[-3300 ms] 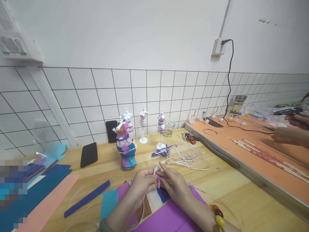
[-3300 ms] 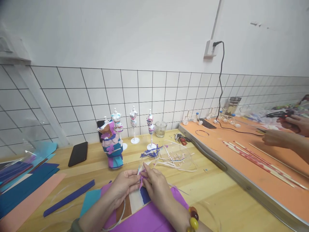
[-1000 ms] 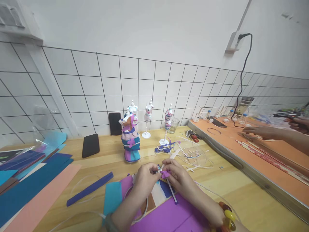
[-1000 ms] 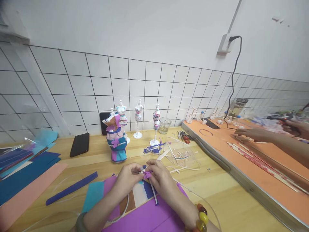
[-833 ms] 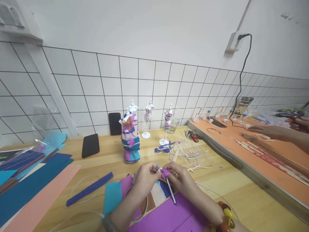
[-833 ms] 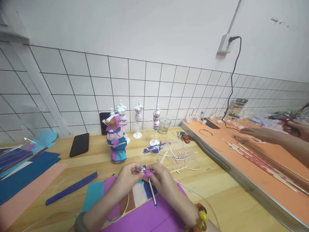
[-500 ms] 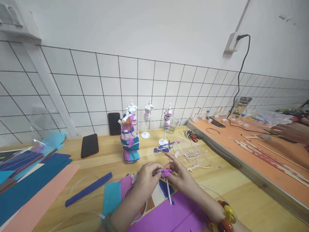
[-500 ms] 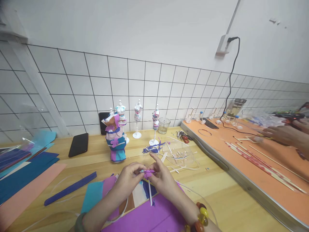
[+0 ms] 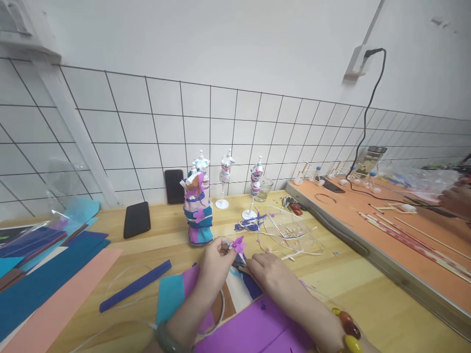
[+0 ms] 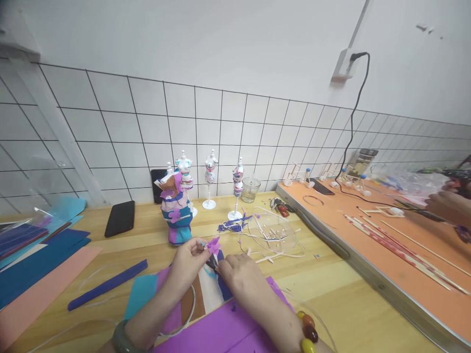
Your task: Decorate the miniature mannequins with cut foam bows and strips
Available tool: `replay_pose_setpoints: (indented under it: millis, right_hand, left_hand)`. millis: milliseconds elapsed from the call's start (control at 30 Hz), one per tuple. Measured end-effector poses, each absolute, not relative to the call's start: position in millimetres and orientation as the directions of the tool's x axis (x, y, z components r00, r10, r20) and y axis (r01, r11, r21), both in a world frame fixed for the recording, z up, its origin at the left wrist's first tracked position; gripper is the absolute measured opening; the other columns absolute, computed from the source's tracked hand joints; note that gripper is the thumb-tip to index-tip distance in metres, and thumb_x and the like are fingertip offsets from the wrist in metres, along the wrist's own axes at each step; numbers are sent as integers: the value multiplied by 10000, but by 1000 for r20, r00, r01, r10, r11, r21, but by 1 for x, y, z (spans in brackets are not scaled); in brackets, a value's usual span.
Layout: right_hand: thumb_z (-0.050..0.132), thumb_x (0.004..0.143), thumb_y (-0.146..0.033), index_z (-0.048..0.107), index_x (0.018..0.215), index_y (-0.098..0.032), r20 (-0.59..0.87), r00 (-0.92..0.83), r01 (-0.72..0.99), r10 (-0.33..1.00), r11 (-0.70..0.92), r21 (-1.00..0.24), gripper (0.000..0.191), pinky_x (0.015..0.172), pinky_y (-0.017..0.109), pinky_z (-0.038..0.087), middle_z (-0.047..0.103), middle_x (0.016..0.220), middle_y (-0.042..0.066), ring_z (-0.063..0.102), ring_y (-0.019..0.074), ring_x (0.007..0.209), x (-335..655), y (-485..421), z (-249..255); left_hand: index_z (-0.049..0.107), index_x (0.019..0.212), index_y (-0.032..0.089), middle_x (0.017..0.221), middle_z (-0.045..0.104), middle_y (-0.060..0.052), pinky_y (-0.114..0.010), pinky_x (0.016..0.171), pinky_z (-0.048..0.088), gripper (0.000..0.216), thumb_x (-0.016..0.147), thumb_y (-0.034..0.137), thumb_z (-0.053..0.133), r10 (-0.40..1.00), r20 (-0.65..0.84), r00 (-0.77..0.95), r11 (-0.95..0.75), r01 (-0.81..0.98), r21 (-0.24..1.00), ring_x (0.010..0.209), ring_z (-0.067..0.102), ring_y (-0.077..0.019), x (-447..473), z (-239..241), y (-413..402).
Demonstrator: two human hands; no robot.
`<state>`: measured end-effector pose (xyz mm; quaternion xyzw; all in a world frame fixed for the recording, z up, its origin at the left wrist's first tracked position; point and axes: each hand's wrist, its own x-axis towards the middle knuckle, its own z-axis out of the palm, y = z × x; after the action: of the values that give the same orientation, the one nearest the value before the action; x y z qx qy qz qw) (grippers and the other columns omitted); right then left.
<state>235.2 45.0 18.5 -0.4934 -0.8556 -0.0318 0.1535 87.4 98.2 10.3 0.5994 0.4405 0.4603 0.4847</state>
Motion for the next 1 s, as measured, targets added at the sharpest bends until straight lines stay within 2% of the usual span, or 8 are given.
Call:
replay_pose_setpoints:
  millis: [133,233,333,433,600,733,833,1000]
  right_hand:
    - [373,925,-184,541,810,-161,327,-532,817,781,576,-46,205,585,283,339,587,718,50,489,160,606,235,41,26]
    - [355,933,-229,519,757,-179,334,-444,843,831,514,-159,245,553,263,326,557,672,24,483,145,583,249,47,27]
    - [322,942,-282,481,733,-188,283,-328,850,901,412,-329,279,539,239,333,542,655,10,500,134,585,263,54,23]
    - [290,946,-269,465,763,-191,227,-328,823,917,395,-408,265,541,230,342,555,663,9,513,131,587,263,54,20]
    - [311,924,-212,500,825,-180,193,-400,856,896,440,-270,216,534,245,307,595,690,29,519,140,577,241,44,22]
    - [339,919,-217,526,784,-171,169,-461,865,871,484,-136,236,505,258,267,603,675,34,480,126,514,238,40,30]
    - [324,942,-300,539,740,-181,150,-431,848,890,456,-271,318,515,237,290,588,652,13,473,113,527,249,42,35]
    - [373,908,-444,515,640,-172,96,-354,688,930,329,-647,407,495,208,311,479,568,-32,407,93,508,268,50,33]
  left_hand:
    - [617,586,199,672,602,-21,-301,764,370,158,612,61,544,921,216,325,-282,170,944,769,509,-190,86,14,91]
    - [604,509,205,611,607,-18,-290,744,379,184,610,60,552,865,215,453,-318,164,934,726,522,-186,88,18,83]
    - [640,607,188,650,645,-29,-267,663,421,103,661,141,565,855,163,492,-259,132,957,681,560,-175,91,19,81]
    - [613,695,159,661,644,-30,-243,597,438,94,696,243,571,887,131,443,-194,101,976,637,575,-157,93,15,87]
    - [517,644,175,575,514,22,-212,513,368,88,723,213,506,945,165,282,-219,172,961,550,484,-118,91,10,95]
    - [578,614,187,642,539,-2,-255,645,363,124,674,97,519,887,248,390,-360,248,899,695,488,-162,89,15,89]
    - [618,589,197,666,561,-22,-275,704,344,200,698,75,503,795,277,540,-469,259,844,746,486,-178,87,20,84]
    - [663,615,196,633,591,-6,-235,588,368,221,750,138,498,712,225,665,-465,207,861,633,511,-141,84,25,82]
